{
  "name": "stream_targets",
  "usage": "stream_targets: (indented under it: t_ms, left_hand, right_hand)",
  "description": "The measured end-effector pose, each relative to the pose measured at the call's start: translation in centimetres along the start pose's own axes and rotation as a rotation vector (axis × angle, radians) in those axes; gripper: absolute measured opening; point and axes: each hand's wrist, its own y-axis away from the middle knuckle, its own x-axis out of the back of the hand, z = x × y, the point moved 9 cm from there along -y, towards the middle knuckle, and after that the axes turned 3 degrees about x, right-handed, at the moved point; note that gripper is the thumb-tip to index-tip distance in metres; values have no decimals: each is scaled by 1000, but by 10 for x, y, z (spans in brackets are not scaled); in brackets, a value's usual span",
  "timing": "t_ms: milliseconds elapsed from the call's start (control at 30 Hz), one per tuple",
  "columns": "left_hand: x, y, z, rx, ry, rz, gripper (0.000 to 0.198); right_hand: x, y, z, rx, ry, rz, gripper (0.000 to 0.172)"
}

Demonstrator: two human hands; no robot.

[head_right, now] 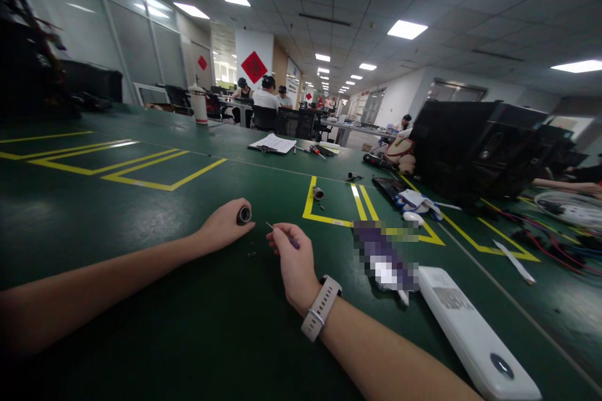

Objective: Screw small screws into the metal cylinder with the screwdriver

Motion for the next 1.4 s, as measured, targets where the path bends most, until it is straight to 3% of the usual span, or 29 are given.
stream_targets:
  t_ms: [133, 267, 400, 600, 767, 933, 967, 1067, 1133, 1200, 1300, 1400]
  left_hand:
    - [7, -6, -9, 24, -17, 23, 18]
    - [27, -11, -13, -2, -148, 130, 27]
    - [38, -14, -10, -25, -113, 171, 31]
    - [38, -9, -1, -3, 143, 70, 33]
    - [29, 24, -2, 306, 618, -197, 37]
    - [29, 64, 8, 501, 958, -302, 36]
    - [29, 70, 12, 511, 1020, -326, 33]
    - [30, 83, 26, 548, 1137, -335, 28]
    - [30, 90, 36, 585, 1190, -329, 25]
    - [29, 95, 46, 609, 1237, -307, 25]
    - [21, 102, 63, 574, 1290, -354, 28]
    - [10, 109, 66, 594, 1311, -411, 33]
  right_hand:
    - [-14, 0, -6, 72, 279, -155, 23]
    - [-40, 5, -8, 171, 590, -348, 27]
    - [-64, 18, -14, 315, 764, -556, 27]
    - [-77, 75, -35, 637, 874, -934, 26]
    - [-58, 126, -38, 749, 951, -1130, 27]
    - [-30, 144, -49, 678, 905, -1106, 29]
    - [-23, 138, -56, 629, 847, -1022, 28]
    - [11, 102, -68, 372, 550, -602, 29]
    - [27, 87, -52, 118, 305, -463, 21]
    - [32, 79, -36, -41, 75, -382, 20]
    - [36, 75, -18, -154, -56, -308, 29]
    - [36, 78, -13, -174, -68, -295, 32]
